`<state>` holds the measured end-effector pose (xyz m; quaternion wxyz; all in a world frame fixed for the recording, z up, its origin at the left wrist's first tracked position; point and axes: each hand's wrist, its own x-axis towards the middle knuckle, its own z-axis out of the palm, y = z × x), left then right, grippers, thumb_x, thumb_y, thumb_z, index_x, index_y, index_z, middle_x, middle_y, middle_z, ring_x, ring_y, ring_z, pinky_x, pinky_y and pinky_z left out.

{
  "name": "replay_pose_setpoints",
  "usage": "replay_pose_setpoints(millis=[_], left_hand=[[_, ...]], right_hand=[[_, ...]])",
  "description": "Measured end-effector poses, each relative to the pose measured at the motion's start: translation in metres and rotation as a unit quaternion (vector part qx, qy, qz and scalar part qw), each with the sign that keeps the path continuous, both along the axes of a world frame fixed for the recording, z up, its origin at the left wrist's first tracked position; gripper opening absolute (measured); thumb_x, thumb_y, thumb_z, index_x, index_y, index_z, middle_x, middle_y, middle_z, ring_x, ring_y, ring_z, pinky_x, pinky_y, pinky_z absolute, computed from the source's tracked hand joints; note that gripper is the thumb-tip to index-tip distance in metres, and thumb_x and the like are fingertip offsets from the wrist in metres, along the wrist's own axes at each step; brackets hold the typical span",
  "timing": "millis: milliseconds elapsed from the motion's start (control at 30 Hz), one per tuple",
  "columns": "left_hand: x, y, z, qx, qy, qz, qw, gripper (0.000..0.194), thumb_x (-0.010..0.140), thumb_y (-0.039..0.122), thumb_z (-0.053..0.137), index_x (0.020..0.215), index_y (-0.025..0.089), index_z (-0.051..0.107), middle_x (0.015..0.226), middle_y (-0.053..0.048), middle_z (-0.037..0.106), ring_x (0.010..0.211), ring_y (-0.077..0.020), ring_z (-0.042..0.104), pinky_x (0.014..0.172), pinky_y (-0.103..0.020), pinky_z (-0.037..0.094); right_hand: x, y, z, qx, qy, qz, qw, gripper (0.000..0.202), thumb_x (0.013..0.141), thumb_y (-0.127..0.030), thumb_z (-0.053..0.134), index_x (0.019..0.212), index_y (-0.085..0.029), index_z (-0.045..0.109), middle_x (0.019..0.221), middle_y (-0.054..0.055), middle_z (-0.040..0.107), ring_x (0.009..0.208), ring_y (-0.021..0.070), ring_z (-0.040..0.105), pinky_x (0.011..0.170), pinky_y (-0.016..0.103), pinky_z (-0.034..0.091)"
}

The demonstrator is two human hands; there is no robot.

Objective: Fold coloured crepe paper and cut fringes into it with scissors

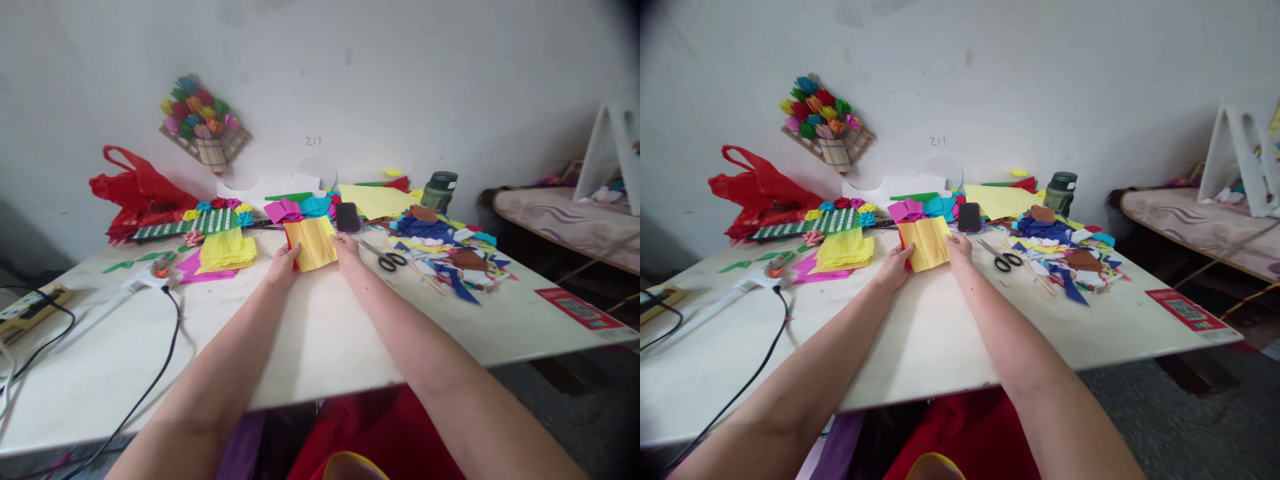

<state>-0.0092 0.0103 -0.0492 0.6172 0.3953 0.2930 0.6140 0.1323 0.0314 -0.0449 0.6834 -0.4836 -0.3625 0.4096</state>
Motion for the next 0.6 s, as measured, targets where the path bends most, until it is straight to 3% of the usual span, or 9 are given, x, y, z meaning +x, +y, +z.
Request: replay_pose_setpoints(millis=[233,400,500,600], left_hand=[[-0.0023,0.0038,-0.0024,-0.009,0.000,0.017,1.000,0.021,0.075,0.016,0.056,0.095,0.009,0.058,0.094,-0.014,0.066,0.100,-0.0244,0.059,0.094,-0.042,0.042],[-0.0010,0.0011,0.0018,-0.029,-0.005,0.037,0.999,0.019,0.076,0.014,0.053,0.094,0.009,0.058,0.092,-0.014,0.067,0.099,-0.0240,0.059,0.093,-0.042,0.042],[-0.0007,0.0011,0.0021,-0.034,-0.007,0.043,0.998,0.017,0.077,0.013,0.053,0.093,0.009,0.058,0.090,-0.013,0.067,0.100,-0.0235,0.059,0.093,-0.041,0.043],[-0.0010,0.0025,0.0007,-0.033,-0.011,0.042,0.998,0.017,0.076,0.014,0.054,0.093,0.009,0.058,0.091,-0.013,0.067,0.101,-0.0233,0.058,0.093,-0.040,0.043]], right_hand=[[0.0070,0.0091,-0.0071,0.009,0.017,-0.030,0.999,0.020,0.061,-0.036,0.059,0.064,-0.016,0.059,0.060,-0.002,0.058,0.060,0.0121,0.052,0.055,0.023,0.042],[0.0060,0.0079,-0.0046,0.013,0.057,0.013,0.998,0.014,0.063,-0.025,0.057,0.073,-0.016,0.061,0.064,-0.002,0.061,0.059,0.0116,0.055,0.058,0.024,0.046],[0.0057,0.0064,-0.0023,0.011,0.023,0.015,1.000,0.025,0.063,-0.017,0.053,0.087,-0.018,0.060,0.064,-0.004,0.059,0.058,0.0106,0.055,0.056,0.023,0.046],[0.0054,0.0054,0.0002,0.009,-0.011,0.021,1.000,0.025,0.064,-0.015,0.049,0.086,-0.019,0.058,0.064,-0.005,0.057,0.057,0.0092,0.054,0.055,0.021,0.045]])
